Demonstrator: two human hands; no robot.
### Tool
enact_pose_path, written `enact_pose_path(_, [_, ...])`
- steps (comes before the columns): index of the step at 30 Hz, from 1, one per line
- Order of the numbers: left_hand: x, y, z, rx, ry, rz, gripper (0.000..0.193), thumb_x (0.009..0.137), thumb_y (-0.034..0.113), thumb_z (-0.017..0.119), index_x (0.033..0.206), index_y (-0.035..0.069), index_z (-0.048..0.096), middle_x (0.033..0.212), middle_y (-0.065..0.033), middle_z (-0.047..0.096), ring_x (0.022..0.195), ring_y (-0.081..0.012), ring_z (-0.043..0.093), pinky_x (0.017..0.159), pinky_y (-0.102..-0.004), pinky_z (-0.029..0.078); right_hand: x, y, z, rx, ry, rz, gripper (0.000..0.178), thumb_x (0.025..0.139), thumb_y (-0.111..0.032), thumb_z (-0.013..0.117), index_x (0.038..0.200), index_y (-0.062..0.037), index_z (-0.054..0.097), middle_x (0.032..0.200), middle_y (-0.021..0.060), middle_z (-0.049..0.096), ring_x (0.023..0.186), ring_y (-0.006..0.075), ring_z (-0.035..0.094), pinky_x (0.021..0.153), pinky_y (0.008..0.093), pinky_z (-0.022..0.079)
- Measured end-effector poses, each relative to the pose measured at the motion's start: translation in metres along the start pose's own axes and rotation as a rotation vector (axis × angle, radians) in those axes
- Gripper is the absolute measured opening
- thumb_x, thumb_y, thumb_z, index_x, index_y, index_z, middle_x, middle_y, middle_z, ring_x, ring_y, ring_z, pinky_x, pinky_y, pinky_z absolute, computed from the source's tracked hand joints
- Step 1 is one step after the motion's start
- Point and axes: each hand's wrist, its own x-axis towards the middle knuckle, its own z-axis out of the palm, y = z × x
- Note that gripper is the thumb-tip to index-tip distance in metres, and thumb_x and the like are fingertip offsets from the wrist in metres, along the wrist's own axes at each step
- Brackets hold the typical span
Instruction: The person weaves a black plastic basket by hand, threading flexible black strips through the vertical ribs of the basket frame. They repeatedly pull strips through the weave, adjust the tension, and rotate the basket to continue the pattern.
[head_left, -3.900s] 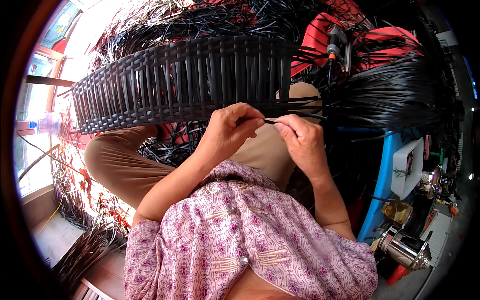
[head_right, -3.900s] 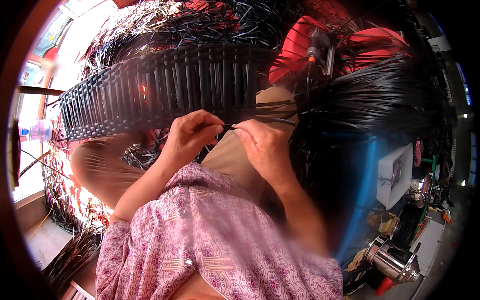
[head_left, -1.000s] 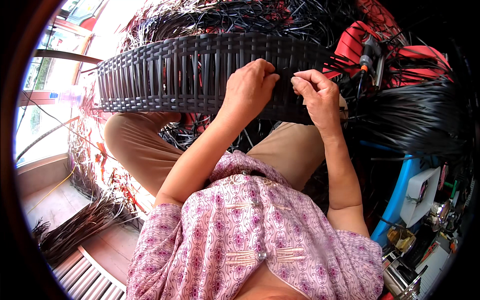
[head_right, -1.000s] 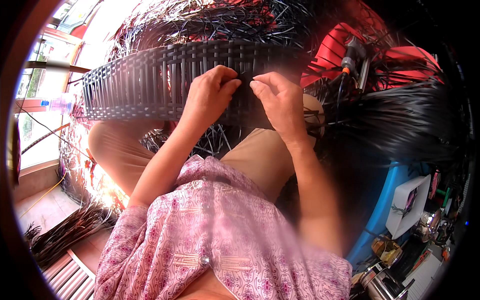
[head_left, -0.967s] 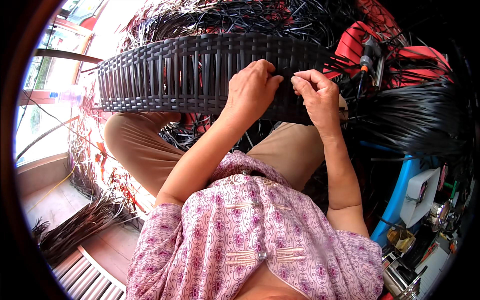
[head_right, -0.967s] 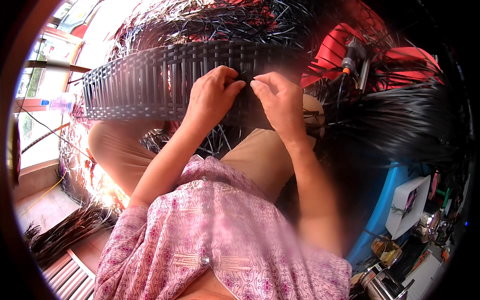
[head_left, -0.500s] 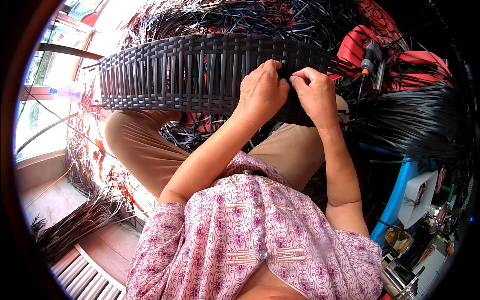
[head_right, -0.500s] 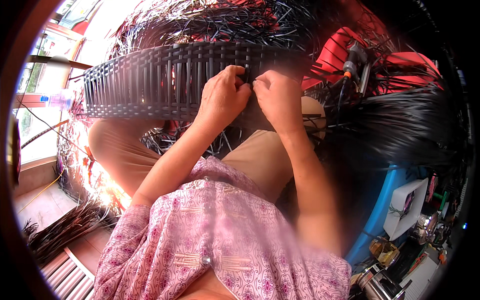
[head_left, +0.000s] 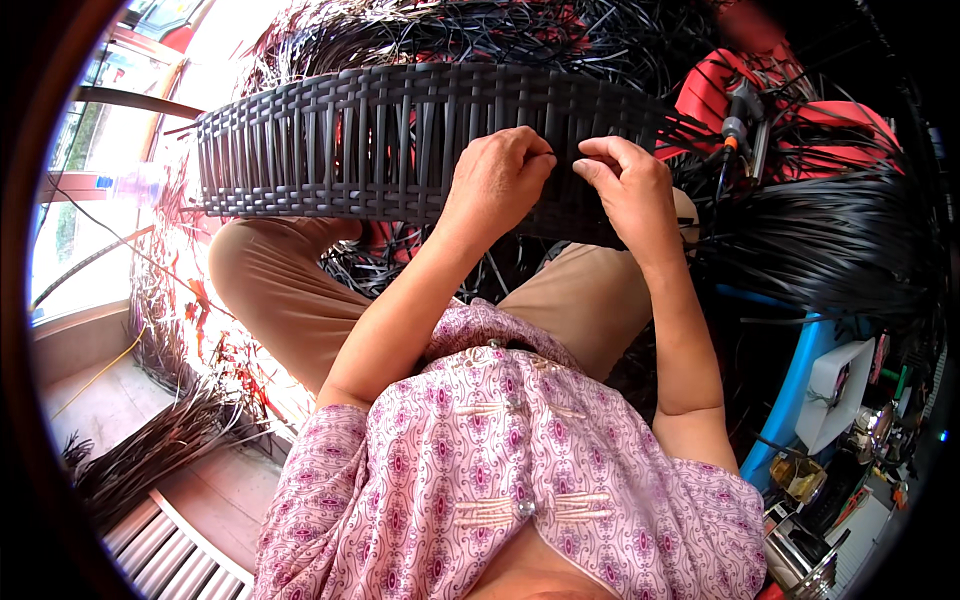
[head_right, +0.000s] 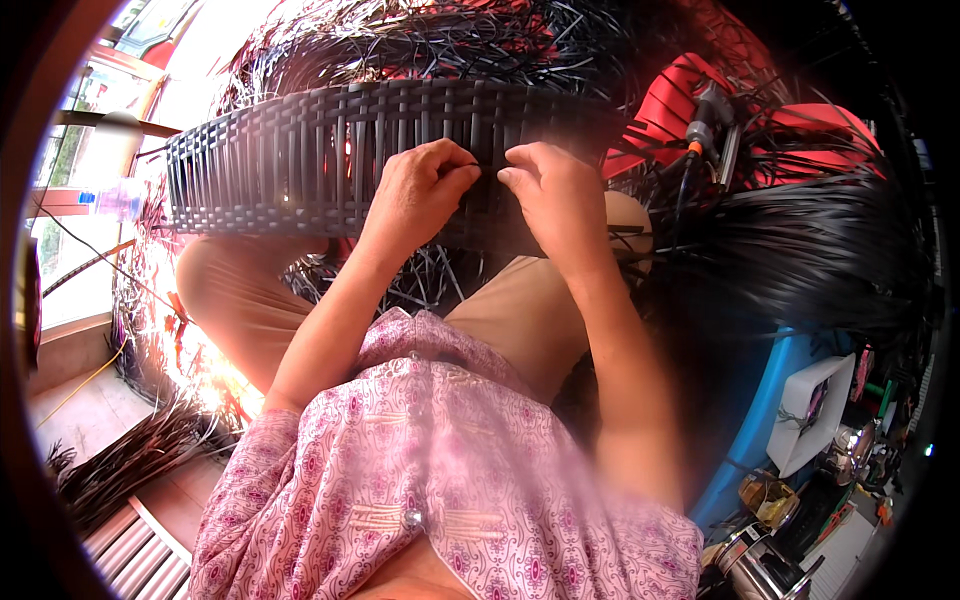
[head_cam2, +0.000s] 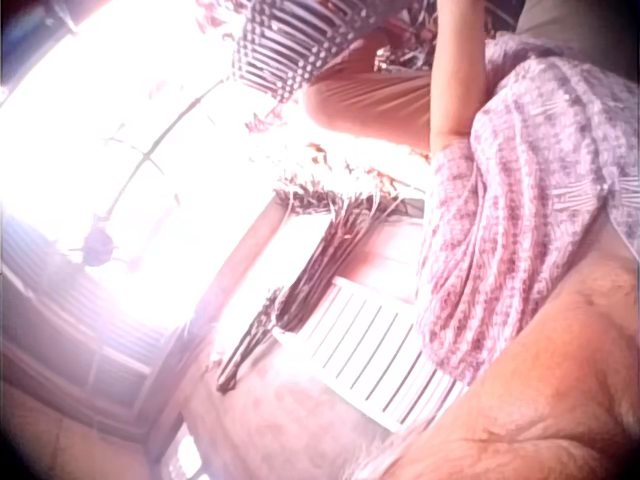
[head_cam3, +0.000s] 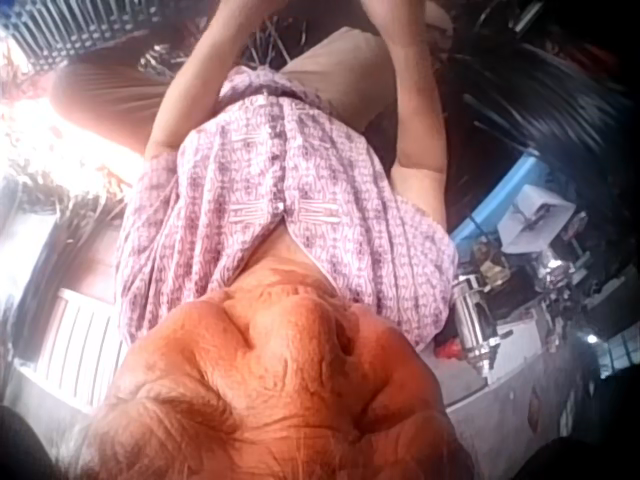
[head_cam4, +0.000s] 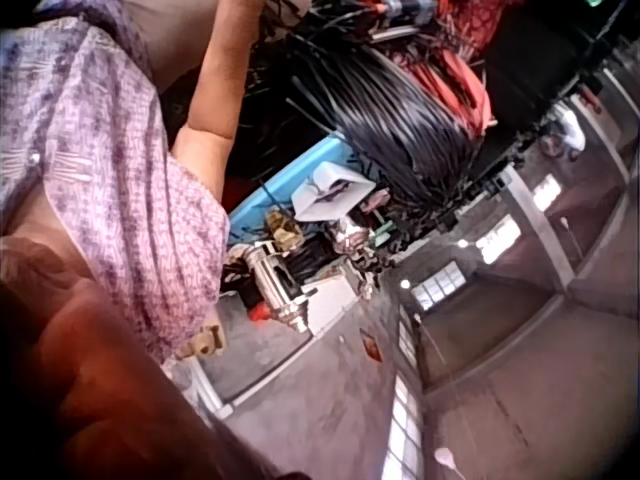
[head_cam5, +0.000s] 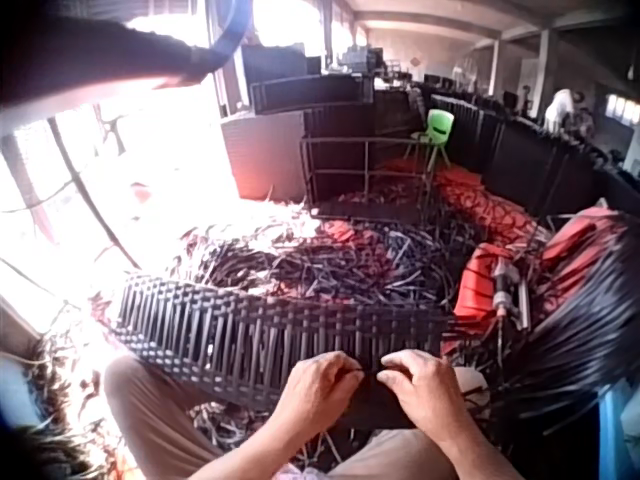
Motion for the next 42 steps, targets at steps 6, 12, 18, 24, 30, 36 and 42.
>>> enact_pose_path(6, [0.002,-0.002,-0.027,-0.105,-0.049,-0.038,0.018,0.088,0.015,0.069,0.096,-0.002,0.071,0.072,-0.0051,0.066,0.062,-0.0085,0.06,0.058,-0.0265,0.05,0.004,-0.014,0.007,0.016,0.132,-0.309,0.02,0.086,-0.009,0.075,0.105,-0.0044,0.071,0.103,0.0115,0.071,0.093,0.0302,0.067,0.08,0.0376,0.053])
enact_pose_path(12, [0.003,0.01,-0.045,-0.258,-0.088,-0.098,0.018,0.091,0.016,0.068,0.097,0.0,0.071,0.079,-0.0009,0.068,0.066,-0.006,0.06,0.059,-0.0235,0.05,0.015,-0.014,0.011,0.198,-0.093,-0.248,0.016,0.089,-0.014,0.075,0.101,-0.003,0.074,0.09,0.0097,0.072,0.084,0.022,0.067,0.075,0.0313,0.052])
enact_pose_path(18, [0.001,-0.004,-0.026,-0.197,0.092,-0.178,0.018,0.097,0.016,0.066,0.104,0.0,0.071,0.082,-0.0047,0.071,0.063,-0.0091,0.065,0.059,-0.0233,0.052,0.015,-0.012,0.021,0.245,-0.026,-0.173,0.013,0.089,-0.01,0.074,0.097,-0.0008,0.072,0.084,0.0117,0.071,0.075,0.0211,0.068,0.069,0.032,0.052])
enact_pose_path(24, [0.002,-0.009,0.001,0.398,0.137,-0.047,0.027,0.088,0.023,0.071,0.105,0.002,0.068,0.099,-0.0157,0.071,0.09,-0.0327,0.07,0.078,-0.0423,0.054,0.019,-0.025,0.031,0.116,0.08,-0.13,0.01,0.088,-0.008,0.072,0.091,0.0014,0.071,0.082,0.0159,0.07,0.071,0.0262,0.068,0.065,0.0346,0.052])
enact_pose_path(30, [0.004,-0.018,-0.002,0.208,0.188,-0.018,0.027,0.084,0.014,0.065,0.105,-0.002,0.068,0.089,-0.0192,0.072,0.086,-0.0356,0.071,0.08,-0.0425,0.055,0.023,-0.025,0.039,0.014,0.083,-0.058,0.011,0.087,-0.01,0.07,0.085,0.001,0.07,0.08,0.0182,0.07,0.07,0.0324,0.069,0.064,0.0389,0.052])
enact_pose_path(36, [0.003,-0.024,-0.006,0.072,0.151,-0.062,0.03,0.084,0.013,0.066,0.108,-0.005,0.067,0.094,-0.021,0.073,0.089,-0.0346,0.072,0.081,-0.0394,0.056,0.025,-0.031,0.038,-0.063,0.035,0.023,0.013,0.087,-0.012,0.068,0.084,0.0006,0.07,0.08,0.0197,0.07,0.075,0.0342,0.07,0.066,0.0404,0.053])
enact_pose_path(42, [0.002,-0.022,-0.009,0.026,0.141,-0.045,0.031,0.084,0.013,0.062,0.109,-0.005,0.067,0.094,-0.0228,0.071,0.092,-0.0384,0.069,0.085,-0.045,0.054,0.024,-0.027,0.037,-0.179,-0.034,-0.068,0.013,0.087,-0.013,0.071,0.09,-0.0007,0.072,0.079,0.0174,0.071,0.071,0.0322,0.07,0.066,0.0383,0.054])
